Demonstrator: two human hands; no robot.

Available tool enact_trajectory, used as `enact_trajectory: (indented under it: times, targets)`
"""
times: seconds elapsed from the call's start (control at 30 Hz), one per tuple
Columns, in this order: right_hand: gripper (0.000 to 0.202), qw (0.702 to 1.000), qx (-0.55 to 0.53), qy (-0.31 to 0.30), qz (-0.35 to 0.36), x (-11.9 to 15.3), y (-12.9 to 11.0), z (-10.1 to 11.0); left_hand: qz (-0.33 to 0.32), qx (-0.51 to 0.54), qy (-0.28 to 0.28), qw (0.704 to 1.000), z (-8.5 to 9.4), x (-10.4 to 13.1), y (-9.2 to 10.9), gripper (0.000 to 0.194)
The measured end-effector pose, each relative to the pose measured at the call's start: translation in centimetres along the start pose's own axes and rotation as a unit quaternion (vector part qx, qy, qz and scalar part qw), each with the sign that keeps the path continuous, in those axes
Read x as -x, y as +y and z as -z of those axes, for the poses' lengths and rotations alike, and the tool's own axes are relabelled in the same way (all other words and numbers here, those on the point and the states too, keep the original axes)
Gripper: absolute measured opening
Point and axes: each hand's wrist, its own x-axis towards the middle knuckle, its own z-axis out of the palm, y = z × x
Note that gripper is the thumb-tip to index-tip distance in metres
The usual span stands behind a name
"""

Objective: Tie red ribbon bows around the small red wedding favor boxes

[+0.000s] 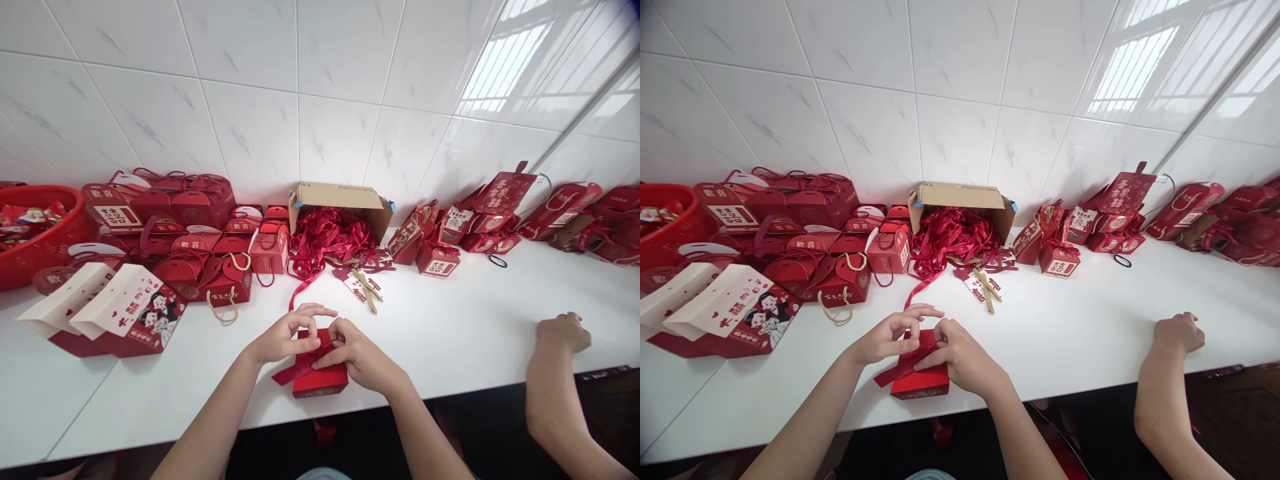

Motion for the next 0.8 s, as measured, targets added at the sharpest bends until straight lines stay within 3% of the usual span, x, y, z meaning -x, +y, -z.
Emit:
enact_trajectory:
  times: [0.23, 0.37, 0.53, 0.6, 0.7, 0.8]
  targets:
    - [0.046, 1.000, -0.001, -0.001, 0.001, 0.0, -0.3, 0.2, 0.051, 0.010, 0.080, 0.995, -0.5, -0.3, 0.0, 0.021]
    - [0.048, 1.000, 0.003, -0.002, 0.003, 0.0, -0.3, 0.3, 0.050, 0.007, 0.087, 0.995, -0.8, 0.0, 0.0, 0.023]
    - [0.047, 1.000, 0.007, -0.010, -0.003, 0.1, -0.1, 0.1, 0.032, -0.126, 0.129, 0.983, -1.5, 0.1, 0.4, 0.024]
    - [0.046, 1.000, 0.007, -0.009, -0.004, 0.1, -0.1, 0.1, 0.036, -0.158, 0.130, 0.978, -1.7, 0.1, 0.6, 0.022]
    - [0.049, 1.000, 0.000, -0.004, -0.005, 0.1, -0.2, 0.1, 0.038, -0.119, 0.108, 0.986, -2.0, 0.1, 0.8, 0.026]
    - [0.045, 1.000, -0.011, 0.009, -0.006, 0.2, -0.2, -0.1, 0.041, -0.093, 0.120, 0.988, -2.5, 0.2, 0.7, 0.022]
